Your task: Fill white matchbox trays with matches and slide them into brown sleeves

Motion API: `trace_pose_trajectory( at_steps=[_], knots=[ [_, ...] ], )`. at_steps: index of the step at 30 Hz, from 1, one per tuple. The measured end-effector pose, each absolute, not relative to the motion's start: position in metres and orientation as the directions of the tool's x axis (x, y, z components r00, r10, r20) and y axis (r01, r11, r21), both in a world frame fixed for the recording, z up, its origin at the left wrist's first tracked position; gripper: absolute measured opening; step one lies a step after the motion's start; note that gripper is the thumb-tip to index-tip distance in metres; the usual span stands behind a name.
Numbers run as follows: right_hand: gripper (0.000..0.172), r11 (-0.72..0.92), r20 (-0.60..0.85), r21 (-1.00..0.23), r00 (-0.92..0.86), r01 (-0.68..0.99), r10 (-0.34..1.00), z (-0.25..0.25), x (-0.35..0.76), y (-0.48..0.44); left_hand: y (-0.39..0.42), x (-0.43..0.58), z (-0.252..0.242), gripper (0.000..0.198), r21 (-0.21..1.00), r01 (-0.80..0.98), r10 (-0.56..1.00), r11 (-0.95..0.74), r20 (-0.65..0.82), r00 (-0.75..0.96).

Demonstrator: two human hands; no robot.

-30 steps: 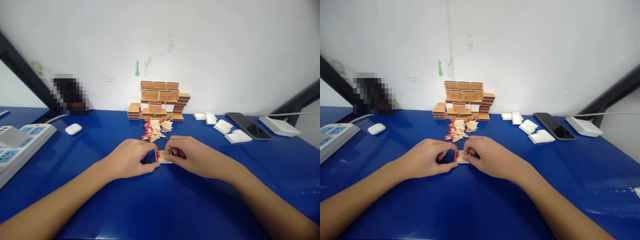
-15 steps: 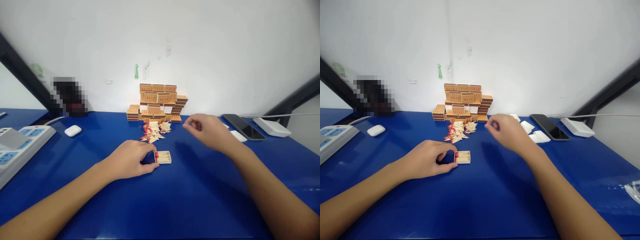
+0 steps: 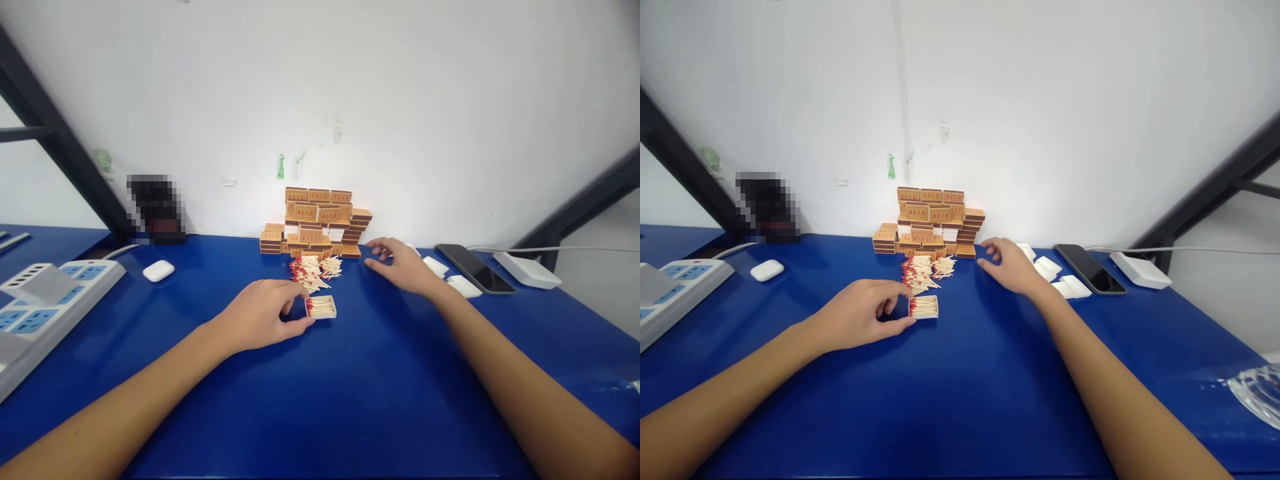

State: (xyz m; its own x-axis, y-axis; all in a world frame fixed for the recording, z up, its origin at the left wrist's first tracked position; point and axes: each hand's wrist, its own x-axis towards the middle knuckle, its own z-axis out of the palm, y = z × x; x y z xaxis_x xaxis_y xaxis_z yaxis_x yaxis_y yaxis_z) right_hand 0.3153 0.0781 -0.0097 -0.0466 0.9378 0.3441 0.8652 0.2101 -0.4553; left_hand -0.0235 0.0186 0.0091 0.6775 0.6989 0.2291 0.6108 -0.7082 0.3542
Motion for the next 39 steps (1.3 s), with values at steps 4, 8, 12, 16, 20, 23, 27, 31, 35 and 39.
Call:
trace_pose_trajectory(
  at_steps=[4, 8, 12, 16, 20, 23, 27, 31, 35, 39],
  knots=[
    [0.038, 0.174, 0.275, -0.564, -0.015, 0.807, 0.961, -0.022, 0.297, 0.091, 0.021, -0.025, 0.006, 0.028, 0.378, 0.579, 0.683, -0.723, 0.263, 0.681],
    [0.038, 0.083, 0.195, -0.676, 0.069, 0.733, 0.978, -0.029, 0.295, 0.097, 0.023, -0.025, 0.005, 0.025, 0.412, 0.57, 0.695, -0.711, 0.293, 0.656],
    [0.034, 0.044, 0.151, -0.735, 0.1, 0.677, 0.984, -0.028, 0.299, 0.095, 0.025, -0.026, 0.006, 0.029, 0.447, 0.591, 0.733, -0.671, 0.287, 0.616],
    [0.045, 0.05, 0.199, -0.737, 0.146, 0.674, 0.969, -0.03, 0.299, 0.095, 0.027, -0.026, 0.007, 0.03, 0.466, 0.599, 0.752, -0.651, 0.29, 0.591],
    [0.049, 0.078, 0.229, -0.726, 0.133, 0.684, 0.964, -0.032, 0.295, 0.097, 0.026, -0.025, 0.008, 0.028, 0.478, 0.589, 0.751, -0.651, 0.293, 0.592],
    [0.041, 0.1, 0.219, -0.711, 0.084, 0.696, 0.972, -0.028, 0.296, 0.095, 0.027, -0.024, 0.009, 0.028, 0.485, 0.579, 0.747, -0.655, 0.3, 0.593],
    [0.041, 0.12, 0.178, -0.696, 0.008, 0.708, 0.984, -0.01, 0.309, 0.08, 0.03, -0.025, 0.011, 0.03, 0.491, 0.581, 0.752, -0.65, 0.305, 0.584],
    [0.044, 0.198, 0.037, -0.678, -0.236, 0.708, 0.971, 0.017, 0.317, 0.054, 0.031, -0.025, 0.011, 0.03, 0.507, 0.582, 0.763, -0.636, 0.296, 0.575],
    [0.044, 0.296, 0.01, -0.706, -0.409, 0.644, 0.913, 0.037, 0.297, 0.029, 0.027, -0.022, 0.007, 0.03, 0.519, 0.568, 0.744, -0.639, 0.23, 0.627],
    [0.04, 0.363, 0.042, -0.718, -0.483, 0.594, 0.875, 0.037, 0.268, 0.013, 0.023, -0.019, 0.007, 0.05, 0.483, 0.572, 0.725, -0.664, 0.225, 0.651]
  ],
)
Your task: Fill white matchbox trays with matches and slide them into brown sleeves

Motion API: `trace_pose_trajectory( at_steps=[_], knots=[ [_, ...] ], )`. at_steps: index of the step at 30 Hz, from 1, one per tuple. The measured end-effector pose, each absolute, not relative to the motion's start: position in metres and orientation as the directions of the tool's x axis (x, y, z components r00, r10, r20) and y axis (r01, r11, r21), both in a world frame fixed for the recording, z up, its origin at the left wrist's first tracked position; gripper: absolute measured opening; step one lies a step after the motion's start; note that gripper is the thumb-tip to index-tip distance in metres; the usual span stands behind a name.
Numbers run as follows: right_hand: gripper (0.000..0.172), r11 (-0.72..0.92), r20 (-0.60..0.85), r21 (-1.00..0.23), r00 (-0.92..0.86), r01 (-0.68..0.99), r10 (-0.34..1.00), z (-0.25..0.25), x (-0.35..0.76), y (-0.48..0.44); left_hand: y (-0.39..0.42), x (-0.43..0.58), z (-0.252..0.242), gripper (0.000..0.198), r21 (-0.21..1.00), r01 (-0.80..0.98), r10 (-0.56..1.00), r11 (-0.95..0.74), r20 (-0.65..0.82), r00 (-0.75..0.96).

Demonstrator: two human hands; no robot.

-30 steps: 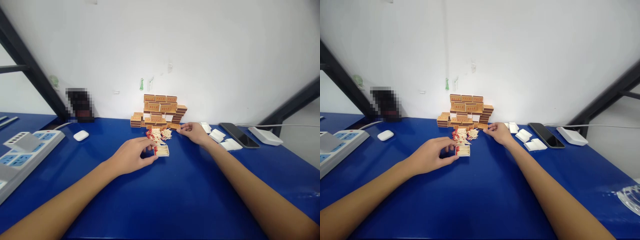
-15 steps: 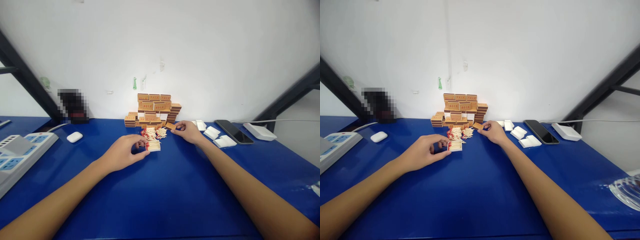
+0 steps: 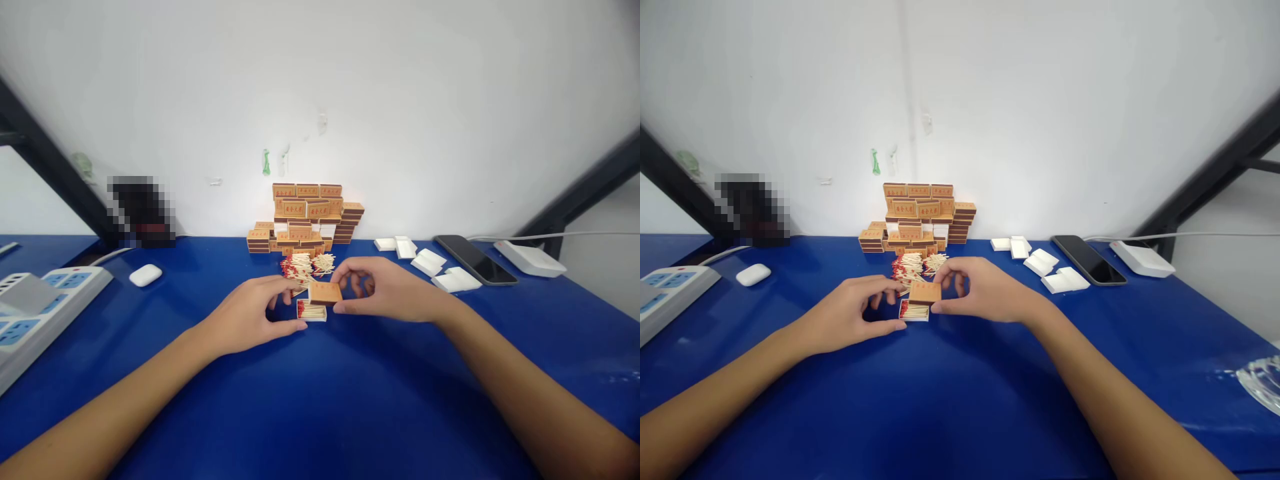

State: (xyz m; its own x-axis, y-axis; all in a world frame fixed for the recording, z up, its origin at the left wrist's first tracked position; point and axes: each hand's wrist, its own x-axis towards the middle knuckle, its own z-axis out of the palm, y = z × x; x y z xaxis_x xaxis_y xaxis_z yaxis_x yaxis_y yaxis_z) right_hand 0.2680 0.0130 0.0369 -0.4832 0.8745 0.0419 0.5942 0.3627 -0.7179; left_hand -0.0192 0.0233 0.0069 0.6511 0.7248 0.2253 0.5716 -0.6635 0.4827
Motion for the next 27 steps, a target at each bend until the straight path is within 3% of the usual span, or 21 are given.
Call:
trace_pose_trajectory(
  at_steps=[3, 7, 13, 20, 27],
  knots=[
    [0.032, 0.443, 0.111, -0.661, -0.504, 0.606, 0.856, 0.029, 0.253, 0.005, 0.022, -0.019, 0.011, 0.066, 0.46, 0.568, 0.718, -0.683, 0.279, 0.638],
    [0.032, 0.457, 0.155, -0.68, -0.496, 0.574, 0.854, 0.021, 0.245, 0.001, 0.022, -0.021, 0.012, 0.045, 0.459, 0.527, 0.684, -0.715, 0.306, 0.662],
    [0.059, 0.442, 0.127, -0.665, -0.492, 0.602, 0.861, 0.014, 0.253, 0.008, 0.033, -0.028, 0.013, 0.043, 0.437, 0.557, 0.699, -0.706, 0.308, 0.645],
    [0.03, 0.481, 0.077, -0.574, -0.541, 0.663, 0.837, 0.016, 0.253, 0.006, 0.043, -0.035, 0.014, 0.046, 0.441, 0.595, 0.73, -0.672, 0.257, 0.634],
    [0.03, 0.352, 0.069, -0.734, -0.452, 0.581, 0.889, 0.032, 0.276, 0.016, 0.042, -0.035, 0.015, 0.047, 0.503, 0.614, 0.776, -0.608, 0.211, 0.595]
  ],
)
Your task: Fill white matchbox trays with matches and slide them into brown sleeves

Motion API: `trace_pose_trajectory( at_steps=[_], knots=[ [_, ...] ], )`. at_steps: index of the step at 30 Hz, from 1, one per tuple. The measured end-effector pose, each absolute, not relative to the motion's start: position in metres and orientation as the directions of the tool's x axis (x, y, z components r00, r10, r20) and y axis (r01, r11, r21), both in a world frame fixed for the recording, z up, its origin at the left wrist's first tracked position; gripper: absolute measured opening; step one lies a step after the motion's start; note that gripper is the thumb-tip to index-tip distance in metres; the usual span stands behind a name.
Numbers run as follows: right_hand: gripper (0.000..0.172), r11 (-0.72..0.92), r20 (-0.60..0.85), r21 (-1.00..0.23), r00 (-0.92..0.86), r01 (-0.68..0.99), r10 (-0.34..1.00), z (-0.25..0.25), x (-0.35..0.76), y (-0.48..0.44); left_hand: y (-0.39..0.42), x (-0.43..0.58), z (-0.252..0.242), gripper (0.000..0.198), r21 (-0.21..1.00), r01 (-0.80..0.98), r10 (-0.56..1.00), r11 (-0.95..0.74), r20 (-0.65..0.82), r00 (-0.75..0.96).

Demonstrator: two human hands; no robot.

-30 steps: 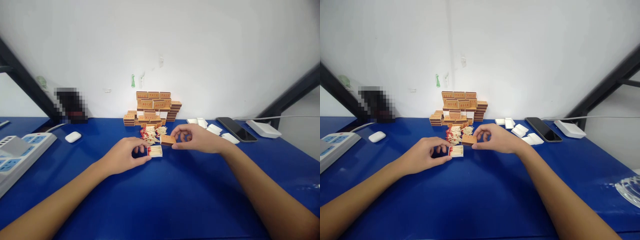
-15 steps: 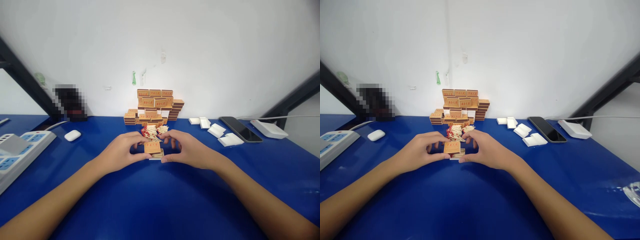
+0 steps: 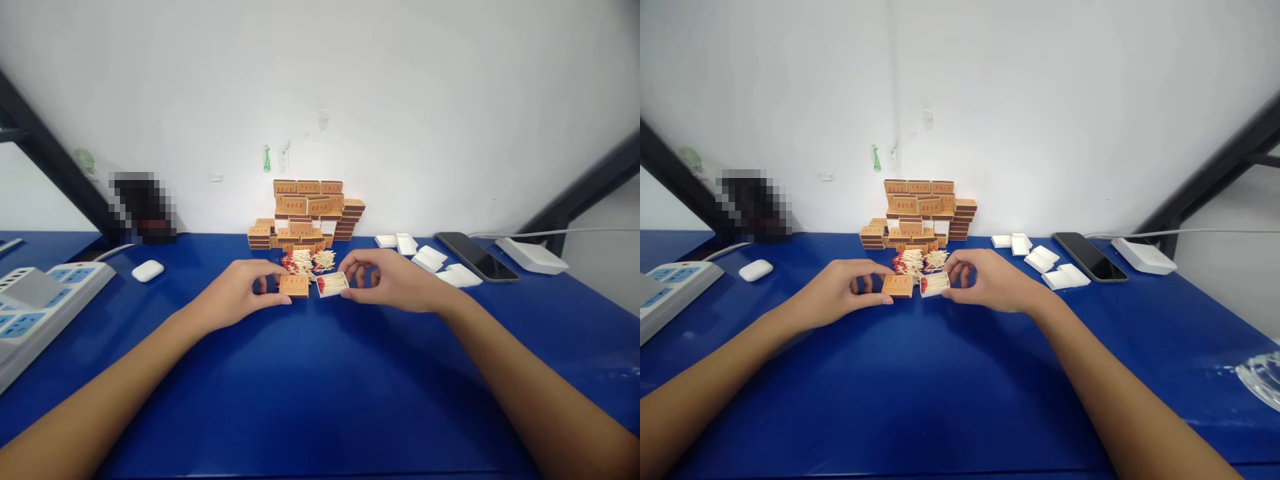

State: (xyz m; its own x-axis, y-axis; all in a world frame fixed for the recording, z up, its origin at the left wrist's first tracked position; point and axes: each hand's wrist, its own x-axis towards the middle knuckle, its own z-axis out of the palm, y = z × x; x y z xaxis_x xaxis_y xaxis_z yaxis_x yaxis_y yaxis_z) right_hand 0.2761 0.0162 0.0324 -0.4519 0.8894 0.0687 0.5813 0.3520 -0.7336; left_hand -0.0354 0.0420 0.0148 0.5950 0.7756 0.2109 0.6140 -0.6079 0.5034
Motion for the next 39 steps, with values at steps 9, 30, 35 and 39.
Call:
trace_pose_trajectory(
  at_steps=[9, 30, 35, 39],
  knots=[
    [0.035, 0.341, 0.068, -0.8, -0.49, 0.493, 0.869, 0.025, 0.27, 0.016, 0.043, -0.034, 0.011, 0.046, 0.614, 0.537, 0.767, -0.579, 0.187, 0.613],
    [0.038, 0.406, 0.262, -0.791, -0.346, 0.458, 0.901, 0.019, 0.254, 0.01, 0.041, -0.032, 0.005, 0.051, 0.738, 0.481, 0.838, -0.473, 0.209, 0.503],
    [0.035, 0.41, 0.282, -0.811, -0.336, 0.418, 0.899, 0.015, 0.248, 0.008, 0.042, -0.032, 0.006, 0.051, 0.769, 0.466, 0.853, -0.437, 0.189, 0.487],
    [0.035, 0.444, 0.321, -0.79, -0.331, 0.422, 0.887, 0.007, 0.236, 0.001, 0.037, -0.028, 0.004, 0.052, 0.77, 0.457, 0.843, -0.445, 0.188, 0.504]
  ],
)
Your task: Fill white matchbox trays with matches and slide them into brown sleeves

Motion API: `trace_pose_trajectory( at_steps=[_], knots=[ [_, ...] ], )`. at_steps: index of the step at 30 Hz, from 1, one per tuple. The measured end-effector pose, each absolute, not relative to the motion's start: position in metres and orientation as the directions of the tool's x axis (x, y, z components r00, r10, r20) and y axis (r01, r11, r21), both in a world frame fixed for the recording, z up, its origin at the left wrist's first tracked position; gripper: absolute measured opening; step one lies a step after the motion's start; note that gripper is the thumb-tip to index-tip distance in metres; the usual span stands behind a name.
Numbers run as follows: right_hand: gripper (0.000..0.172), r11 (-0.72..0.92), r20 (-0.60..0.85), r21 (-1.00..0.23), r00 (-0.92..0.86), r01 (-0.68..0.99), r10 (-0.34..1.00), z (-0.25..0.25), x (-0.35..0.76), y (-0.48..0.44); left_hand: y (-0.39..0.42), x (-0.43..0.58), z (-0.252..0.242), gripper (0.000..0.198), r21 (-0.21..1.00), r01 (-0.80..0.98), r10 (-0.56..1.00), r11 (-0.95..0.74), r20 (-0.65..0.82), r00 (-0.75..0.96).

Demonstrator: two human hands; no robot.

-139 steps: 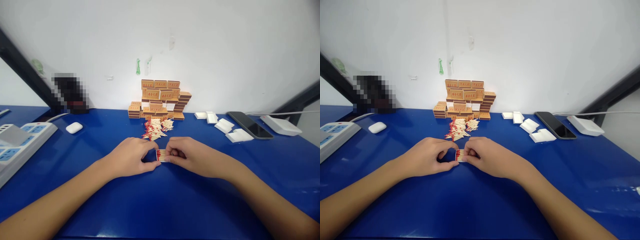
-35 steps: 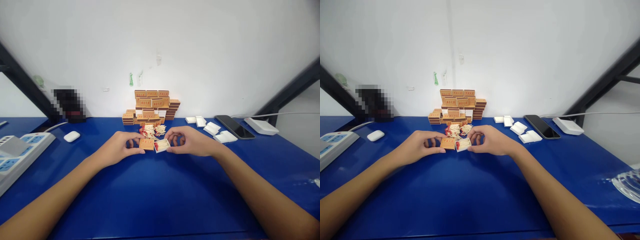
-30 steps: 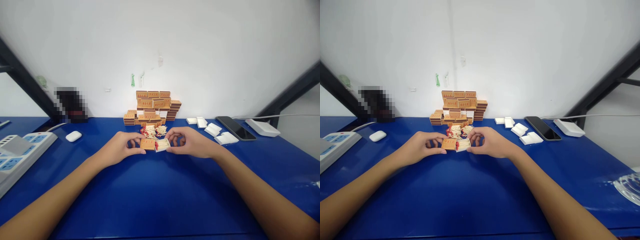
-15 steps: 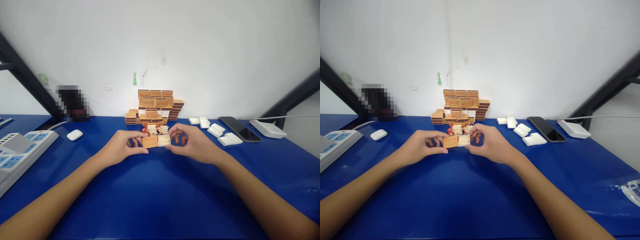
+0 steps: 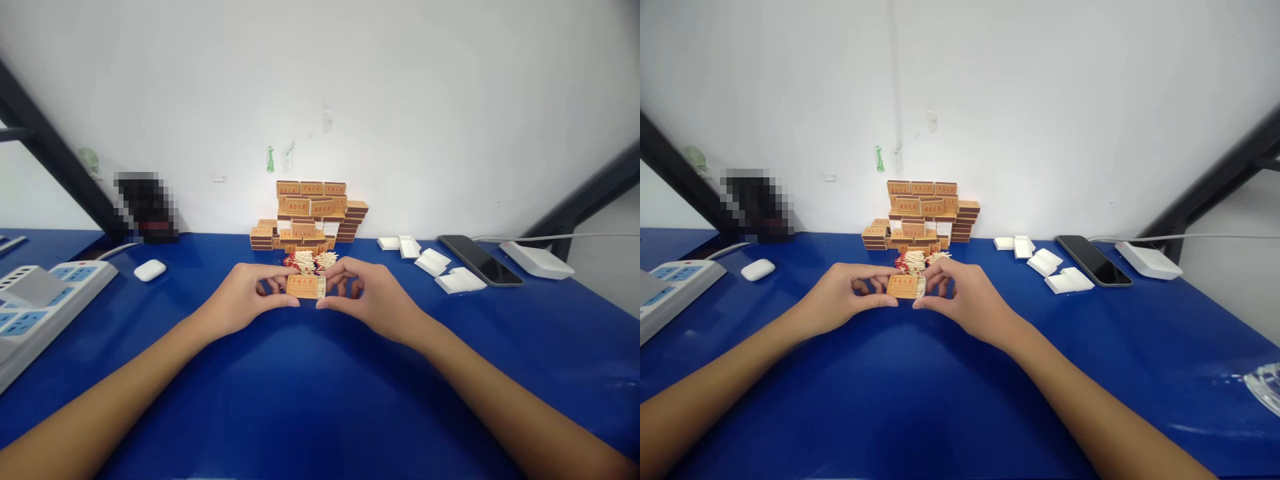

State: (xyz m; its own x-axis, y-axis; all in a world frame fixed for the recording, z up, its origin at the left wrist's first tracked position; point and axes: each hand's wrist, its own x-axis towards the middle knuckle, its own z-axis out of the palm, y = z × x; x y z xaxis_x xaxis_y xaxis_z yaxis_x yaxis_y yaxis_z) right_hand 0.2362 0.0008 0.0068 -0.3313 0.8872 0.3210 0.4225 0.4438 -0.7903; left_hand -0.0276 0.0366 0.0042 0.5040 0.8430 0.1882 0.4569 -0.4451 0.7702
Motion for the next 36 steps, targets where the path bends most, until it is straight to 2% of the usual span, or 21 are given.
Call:
trace_pose_trajectory(
  at_steps=[9, 14, 17, 21, 23, 26, 30, 33, 36],
  knots=[
    [0.038, 0.545, 0.436, -0.704, -0.329, 0.455, 0.838, 0.005, 0.219, -0.012, 0.012, -0.012, 0.009, 0.051, 0.76, 0.429, 0.818, -0.489, 0.228, 0.528],
    [0.022, 0.591, 0.452, -0.62, -0.381, 0.516, 0.807, 0.006, 0.218, -0.014, 0.005, -0.007, 0.015, 0.043, 0.876, 0.284, 0.808, -0.389, 0.176, 0.563],
    [0.018, 0.614, 0.459, -0.583, -0.408, 0.532, 0.789, 0.005, 0.216, -0.015, 0.003, -0.003, 0.015, 0.04, 0.889, 0.278, 0.822, -0.365, 0.167, 0.545],
    [0.017, 0.619, 0.446, -0.569, -0.429, 0.542, 0.786, 0.002, 0.215, -0.015, 0.005, -0.002, 0.014, 0.026, 0.82, 0.325, 0.801, -0.471, 0.244, 0.547],
    [0.019, 0.613, 0.44, -0.57, -0.427, 0.547, 0.79, 0.001, 0.215, -0.015, 0.007, -0.003, 0.014, 0.025, 0.769, 0.364, 0.781, -0.525, 0.265, 0.566],
    [0.02, 0.629, 0.455, -0.558, -0.435, 0.541, 0.777, 0.001, 0.215, -0.016, 0.008, -0.006, 0.015, 0.025, 0.627, 0.435, 0.724, -0.646, 0.326, 0.608],
    [0.008, 0.681, 0.497, -0.518, -0.466, 0.518, 0.732, 0.001, 0.215, -0.015, 0.006, -0.009, 0.017, 0.027, 0.471, 0.438, 0.619, -0.766, 0.353, 0.702],
    [0.007, 0.692, 0.503, -0.508, -0.476, 0.512, 0.721, 0.001, 0.216, -0.013, 0.007, -0.011, 0.016, 0.029, 0.448, 0.424, 0.596, -0.788, 0.378, 0.709],
    [0.008, 0.678, 0.477, -0.522, -0.482, 0.517, 0.735, 0.0, 0.218, -0.012, 0.008, -0.013, 0.015, 0.034, 0.477, 0.404, 0.597, -0.78, 0.374, 0.71]
  ],
)
